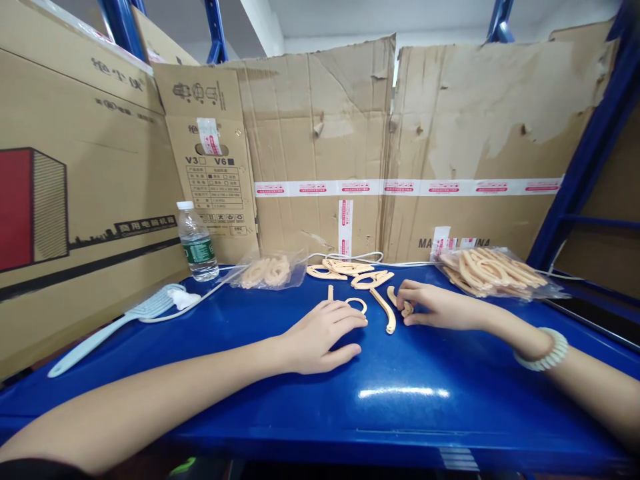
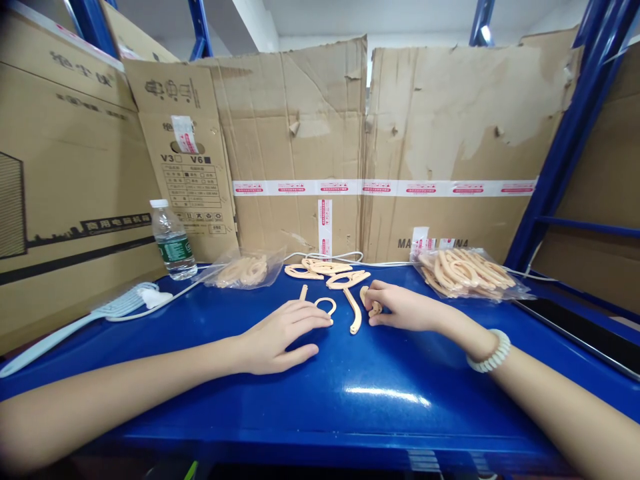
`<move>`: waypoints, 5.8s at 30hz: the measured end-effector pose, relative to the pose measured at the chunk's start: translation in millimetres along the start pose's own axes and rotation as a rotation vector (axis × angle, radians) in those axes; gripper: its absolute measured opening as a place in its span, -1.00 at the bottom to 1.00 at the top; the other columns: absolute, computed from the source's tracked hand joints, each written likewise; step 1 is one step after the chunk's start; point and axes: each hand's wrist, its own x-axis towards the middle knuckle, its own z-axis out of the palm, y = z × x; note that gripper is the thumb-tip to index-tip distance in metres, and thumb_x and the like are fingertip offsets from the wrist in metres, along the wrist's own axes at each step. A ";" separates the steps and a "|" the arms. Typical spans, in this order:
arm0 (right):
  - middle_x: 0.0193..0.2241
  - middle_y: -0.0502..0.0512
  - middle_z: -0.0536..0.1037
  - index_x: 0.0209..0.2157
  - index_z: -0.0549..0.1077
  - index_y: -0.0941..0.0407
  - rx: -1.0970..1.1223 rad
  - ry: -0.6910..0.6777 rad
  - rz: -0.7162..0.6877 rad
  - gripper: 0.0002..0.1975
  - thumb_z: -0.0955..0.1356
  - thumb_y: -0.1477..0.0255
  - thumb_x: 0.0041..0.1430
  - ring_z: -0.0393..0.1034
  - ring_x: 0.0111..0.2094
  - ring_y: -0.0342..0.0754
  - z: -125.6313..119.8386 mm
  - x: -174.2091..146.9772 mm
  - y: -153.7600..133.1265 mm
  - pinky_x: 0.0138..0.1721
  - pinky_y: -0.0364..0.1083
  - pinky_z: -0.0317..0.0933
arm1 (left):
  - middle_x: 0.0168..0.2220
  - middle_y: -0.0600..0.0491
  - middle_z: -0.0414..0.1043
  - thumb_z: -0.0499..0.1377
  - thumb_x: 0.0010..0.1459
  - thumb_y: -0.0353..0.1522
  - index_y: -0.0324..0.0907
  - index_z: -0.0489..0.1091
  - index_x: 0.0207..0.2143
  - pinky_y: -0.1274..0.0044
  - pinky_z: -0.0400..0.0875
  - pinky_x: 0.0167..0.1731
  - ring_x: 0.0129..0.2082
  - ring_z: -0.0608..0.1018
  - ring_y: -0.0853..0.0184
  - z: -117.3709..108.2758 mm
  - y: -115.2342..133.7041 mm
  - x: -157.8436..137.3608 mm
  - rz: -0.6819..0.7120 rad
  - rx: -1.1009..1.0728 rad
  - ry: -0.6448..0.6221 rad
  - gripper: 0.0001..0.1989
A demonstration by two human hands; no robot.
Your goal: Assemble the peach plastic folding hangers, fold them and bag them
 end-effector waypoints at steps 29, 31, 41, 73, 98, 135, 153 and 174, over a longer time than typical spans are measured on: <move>-0.07 0.27 0.51 -0.10 0.46 0.18 -0.099 0.078 0.139 -0.56 0.41 0.32 -0.06 0.39 -0.04 0.19 -13.3 82.4 66.6 -0.03 0.07 0.23 | -0.19 -0.05 0.47 0.00 0.22 -0.43 -0.21 0.38 -0.22 0.39 0.29 -0.10 -0.17 0.47 0.26 6.7 -2.8 -1.8 0.178 0.192 0.097 -0.83; -0.22 0.24 0.57 -0.23 0.50 0.16 -0.072 0.047 0.172 -0.62 0.43 0.28 -0.11 0.46 -0.20 0.17 -14.2 91.7 75.2 -0.18 0.04 0.29 | -0.19 -0.05 0.48 0.00 0.22 -0.43 -0.22 0.38 -0.23 0.39 0.29 -0.11 -0.18 0.47 0.26 6.4 -2.3 -1.5 0.184 0.215 0.098 -0.83; -0.47 0.05 0.50 -0.29 0.34 0.13 0.160 0.325 0.245 -0.55 0.38 0.06 -0.07 0.35 -0.55 -0.09 -6.2 66.8 71.4 -0.49 -0.11 0.21 | -0.31 -0.05 0.48 -0.03 0.24 -0.40 -0.22 0.39 -0.28 0.45 0.36 -0.27 -0.31 0.50 0.27 6.9 -1.7 -2.8 0.162 0.294 0.054 -0.79; -0.59 0.07 0.54 -0.46 0.51 0.19 0.719 0.195 0.270 -0.62 0.45 0.11 -0.05 0.38 -0.57 -0.14 -4.1 4.5 -54.1 -0.55 -0.18 0.26 | -0.50 0.11 0.40 0.10 0.20 -0.15 -0.19 0.18 -0.37 0.63 0.34 -0.63 -0.65 0.45 0.46 8.9 12.0 7.6 -0.548 -0.899 0.635 -0.71; -0.45 0.03 0.52 -0.46 0.38 0.15 1.038 0.349 0.120 -0.70 0.52 0.31 -0.11 0.49 -0.44 -0.10 28.0 9.4 -70.3 -0.41 -0.13 0.42 | -0.33 -0.06 0.47 0.16 0.10 -0.06 -0.22 0.24 -0.20 0.57 0.30 -0.55 -0.57 0.46 0.40 13.5 0.4 10.3 -0.430 -1.310 -0.019 -0.57; -0.36 0.07 0.58 -0.32 0.45 0.14 -0.689 0.551 -0.748 -0.81 0.24 0.62 0.28 0.47 -0.30 -0.12 27.9 -4.0 -76.5 -0.37 -0.16 0.37 | -0.60 0.16 0.14 -0.14 0.34 -0.32 -0.17 0.18 -0.51 0.59 0.09 -0.55 -0.61 0.25 0.44 0.1 7.2 9.3 -0.083 -0.254 -0.039 -0.66; -0.21 0.19 0.52 -0.24 0.48 0.06 -0.056 0.701 -0.235 -0.75 0.18 0.36 0.32 0.46 -0.28 0.01 -3.1 -6.2 -53.4 -0.29 -0.02 0.37 | -0.69 0.19 0.17 0.00 0.20 -0.03 -0.18 0.19 -0.42 0.57 0.17 -0.67 -0.75 0.24 0.44 12.7 -5.1 13.9 -0.513 -1.327 -0.070 -0.61; -0.62 -0.04 0.45 0.02 0.25 0.19 0.475 0.092 0.511 -0.37 0.42 0.20 -0.05 0.26 -0.65 -0.15 0.5 5.7 7.0 -0.67 -0.19 0.15 | -0.43 0.00 0.42 0.21 0.10 -0.39 -0.29 0.41 -0.36 0.48 0.39 -0.37 -0.49 0.50 0.35 9.3 -14.9 17.2 -0.596 -1.723 0.196 -0.89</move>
